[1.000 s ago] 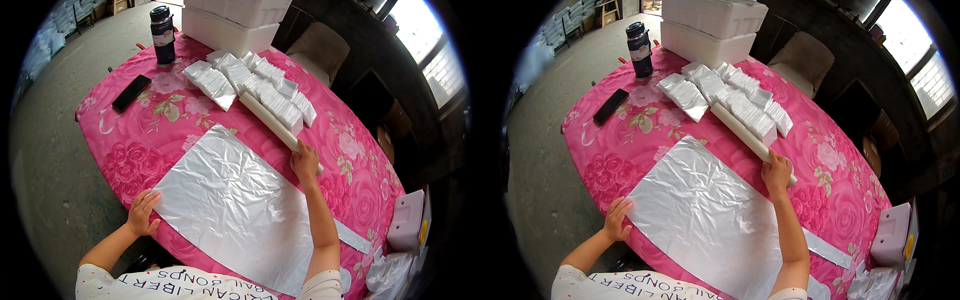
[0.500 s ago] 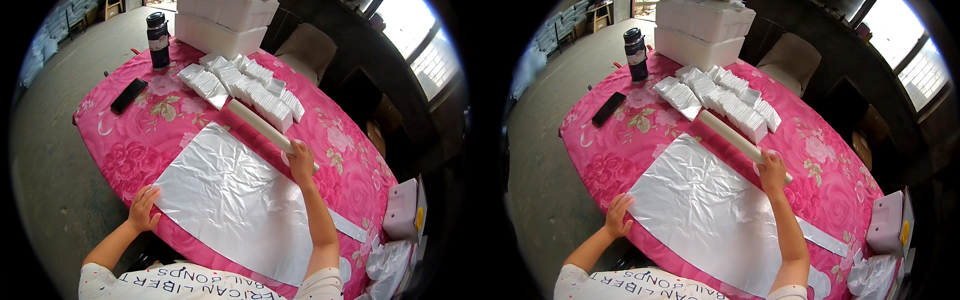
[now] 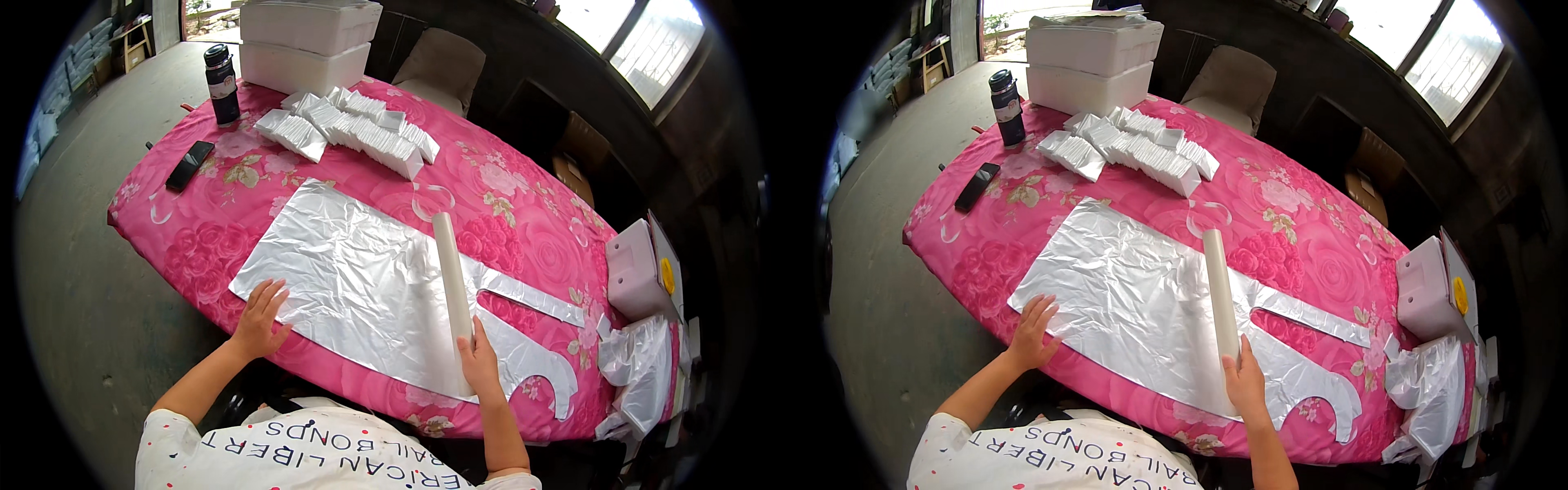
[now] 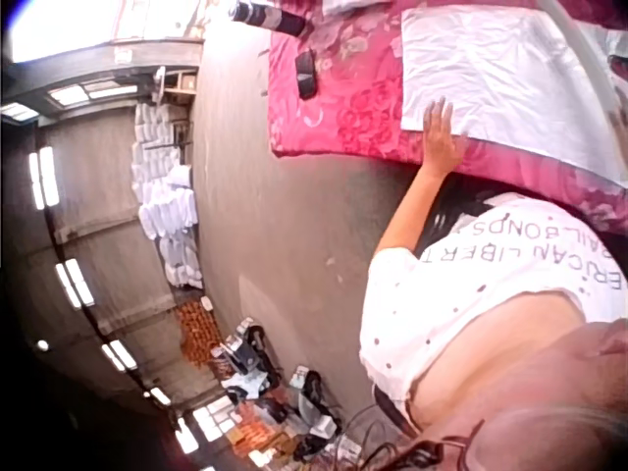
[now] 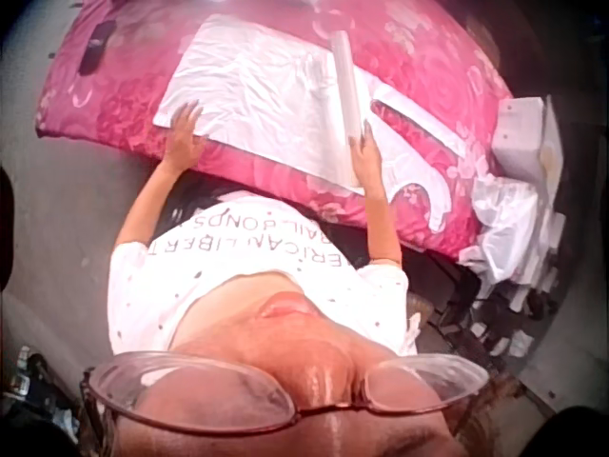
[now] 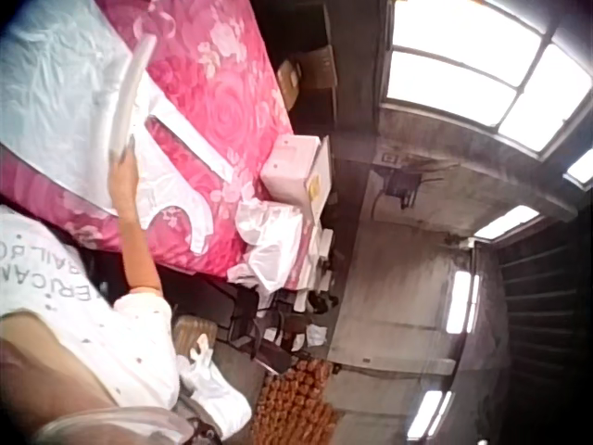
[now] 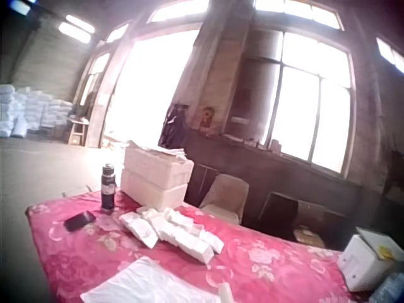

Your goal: The person wraps small rectangular items in clear plastic film on a pink floral tablecloth. They unroll the film, place an item on it, fold the film around the item, and set the wrapped unit aside. The process repeats with multiple items.

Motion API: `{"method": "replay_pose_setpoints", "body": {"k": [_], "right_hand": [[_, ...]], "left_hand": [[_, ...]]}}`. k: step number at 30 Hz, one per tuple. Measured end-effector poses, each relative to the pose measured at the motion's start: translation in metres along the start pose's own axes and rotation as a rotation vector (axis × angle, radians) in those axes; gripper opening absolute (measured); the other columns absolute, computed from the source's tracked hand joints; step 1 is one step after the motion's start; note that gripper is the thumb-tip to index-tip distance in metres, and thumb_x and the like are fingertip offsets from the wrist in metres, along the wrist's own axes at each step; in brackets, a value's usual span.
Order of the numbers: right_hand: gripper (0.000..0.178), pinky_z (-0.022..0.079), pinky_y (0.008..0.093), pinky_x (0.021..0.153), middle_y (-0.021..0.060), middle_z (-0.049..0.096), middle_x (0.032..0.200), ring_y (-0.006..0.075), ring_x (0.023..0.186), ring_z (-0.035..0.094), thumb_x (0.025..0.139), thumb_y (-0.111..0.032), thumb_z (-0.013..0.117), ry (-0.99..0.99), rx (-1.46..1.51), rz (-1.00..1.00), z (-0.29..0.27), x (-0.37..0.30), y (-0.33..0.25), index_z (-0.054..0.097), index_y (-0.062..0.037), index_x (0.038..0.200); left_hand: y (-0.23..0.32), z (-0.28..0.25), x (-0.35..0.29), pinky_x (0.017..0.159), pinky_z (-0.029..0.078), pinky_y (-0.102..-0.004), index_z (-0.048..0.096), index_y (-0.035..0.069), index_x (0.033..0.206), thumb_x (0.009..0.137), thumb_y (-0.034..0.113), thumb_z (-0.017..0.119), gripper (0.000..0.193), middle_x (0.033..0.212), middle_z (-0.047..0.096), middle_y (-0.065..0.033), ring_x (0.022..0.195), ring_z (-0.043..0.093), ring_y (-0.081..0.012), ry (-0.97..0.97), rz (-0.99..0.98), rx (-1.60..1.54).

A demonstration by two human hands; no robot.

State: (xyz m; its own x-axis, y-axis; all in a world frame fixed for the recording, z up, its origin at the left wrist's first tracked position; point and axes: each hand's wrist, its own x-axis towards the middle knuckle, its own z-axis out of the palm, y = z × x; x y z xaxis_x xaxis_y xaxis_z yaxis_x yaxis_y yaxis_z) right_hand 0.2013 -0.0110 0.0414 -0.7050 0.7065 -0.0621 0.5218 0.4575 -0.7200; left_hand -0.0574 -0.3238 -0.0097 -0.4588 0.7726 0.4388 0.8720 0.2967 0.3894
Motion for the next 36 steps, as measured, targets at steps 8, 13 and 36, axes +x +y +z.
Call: {"method": "replay_pose_setpoints", "body": {"k": [8, 13, 36], "right_hand": [[0.078, 0.048, 0.0392, 0.078, 0.0261, 0.062, 0.097, 0.0367, 0.087, 0.062, 0.082, -0.034, 0.056, -0.134, -0.363, 0.081, 0.022, -0.034, -0.02, 0.02, 0.0051, 0.138], [0.08, 0.048, 0.038, 0.078, 0.0253, 0.061, 0.101, 0.0362, 0.088, 0.062, 0.081, -0.031, 0.056, -0.078, -0.125, 0.025, 0.021, -0.002, -0.015, 0.016, 0.0024, 0.14], [0.083, 0.048, 0.0432, 0.079, 0.0216, 0.063, 0.101, 0.0346, 0.091, 0.062, 0.076, -0.043, 0.052, 0.012, -0.547, -0.011, 0.092, 0.306, -0.099, 0.024, 0.0044, 0.138]], "left_hand": [[0.096, 0.065, 0.049, 0.108, 0.022, -0.0404, 0.042, -0.003, 0.127, 0.078, 0.032, 0.062, 0.063, 0.142, 0.026, -0.0203, 0.132, 0.023, -0.0347, -0.274, 0.278, -0.164], [0.09, 0.06, 0.051, 0.108, 0.022, -0.0415, 0.041, -0.002, 0.127, 0.078, 0.03, 0.063, 0.063, 0.142, 0.027, -0.02, 0.132, 0.023, -0.0353, -0.264, 0.241, -0.168], [-0.007, 0.01, 0.011, 0.106, 0.025, -0.0433, 0.041, -0.002, 0.126, 0.074, 0.027, 0.064, 0.064, 0.137, 0.035, -0.0184, 0.13, 0.026, -0.037, -0.16, -0.215, 0.011]]}}
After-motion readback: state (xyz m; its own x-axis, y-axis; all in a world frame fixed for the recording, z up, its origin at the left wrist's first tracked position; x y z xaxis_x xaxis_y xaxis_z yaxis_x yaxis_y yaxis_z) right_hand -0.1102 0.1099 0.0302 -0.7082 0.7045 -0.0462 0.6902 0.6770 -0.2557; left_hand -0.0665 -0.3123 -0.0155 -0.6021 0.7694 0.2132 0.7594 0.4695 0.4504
